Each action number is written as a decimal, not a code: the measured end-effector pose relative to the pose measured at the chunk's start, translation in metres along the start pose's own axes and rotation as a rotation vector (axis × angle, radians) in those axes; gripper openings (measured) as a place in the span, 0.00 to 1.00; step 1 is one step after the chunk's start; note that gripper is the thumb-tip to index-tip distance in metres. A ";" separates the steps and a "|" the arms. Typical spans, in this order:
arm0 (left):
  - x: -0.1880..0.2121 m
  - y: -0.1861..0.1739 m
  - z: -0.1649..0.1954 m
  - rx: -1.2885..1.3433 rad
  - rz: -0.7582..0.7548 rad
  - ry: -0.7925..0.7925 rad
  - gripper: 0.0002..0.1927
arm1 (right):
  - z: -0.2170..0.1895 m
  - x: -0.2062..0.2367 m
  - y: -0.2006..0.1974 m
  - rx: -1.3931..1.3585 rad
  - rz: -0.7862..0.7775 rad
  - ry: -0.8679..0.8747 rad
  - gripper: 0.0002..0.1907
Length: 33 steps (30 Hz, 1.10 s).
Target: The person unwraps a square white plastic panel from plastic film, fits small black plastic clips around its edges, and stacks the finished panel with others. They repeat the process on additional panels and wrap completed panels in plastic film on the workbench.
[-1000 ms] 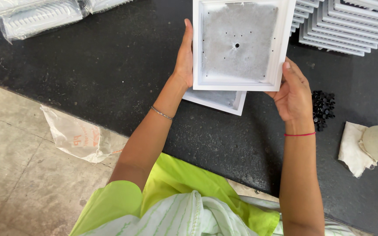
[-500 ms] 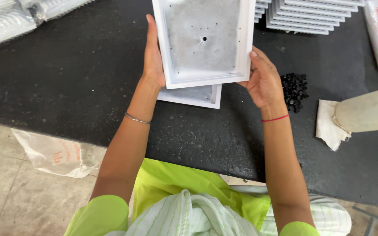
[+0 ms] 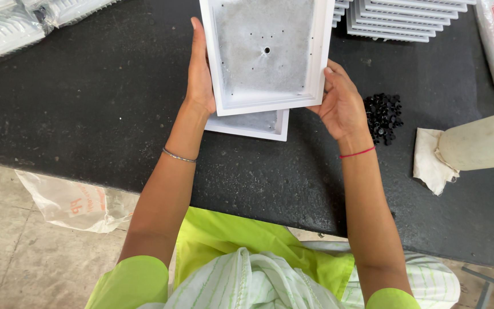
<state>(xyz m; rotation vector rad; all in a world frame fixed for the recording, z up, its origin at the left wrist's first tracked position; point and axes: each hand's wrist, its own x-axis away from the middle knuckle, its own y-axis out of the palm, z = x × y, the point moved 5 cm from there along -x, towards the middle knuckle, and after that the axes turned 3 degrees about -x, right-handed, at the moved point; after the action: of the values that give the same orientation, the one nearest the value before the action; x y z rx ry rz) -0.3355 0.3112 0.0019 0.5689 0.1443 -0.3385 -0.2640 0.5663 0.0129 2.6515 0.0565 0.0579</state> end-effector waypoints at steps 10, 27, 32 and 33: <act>0.000 -0.003 -0.001 -0.056 0.019 -0.007 0.55 | 0.009 -0.003 -0.003 -0.027 0.016 0.024 0.20; 0.002 0.014 0.017 0.126 -0.021 -0.089 0.54 | 0.003 0.000 0.006 -0.052 0.008 0.014 0.21; 0.004 0.011 0.017 0.104 -0.010 -0.102 0.56 | 0.003 0.002 0.010 -0.026 0.035 0.019 0.21; 0.005 0.010 0.017 0.095 0.000 -0.103 0.56 | 0.004 0.002 0.010 -0.024 0.043 0.023 0.21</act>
<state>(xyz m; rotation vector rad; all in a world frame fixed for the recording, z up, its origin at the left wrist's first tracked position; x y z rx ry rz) -0.3264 0.3084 0.0205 0.6436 0.0294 -0.3751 -0.2614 0.5563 0.0143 2.6288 0.0064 0.1022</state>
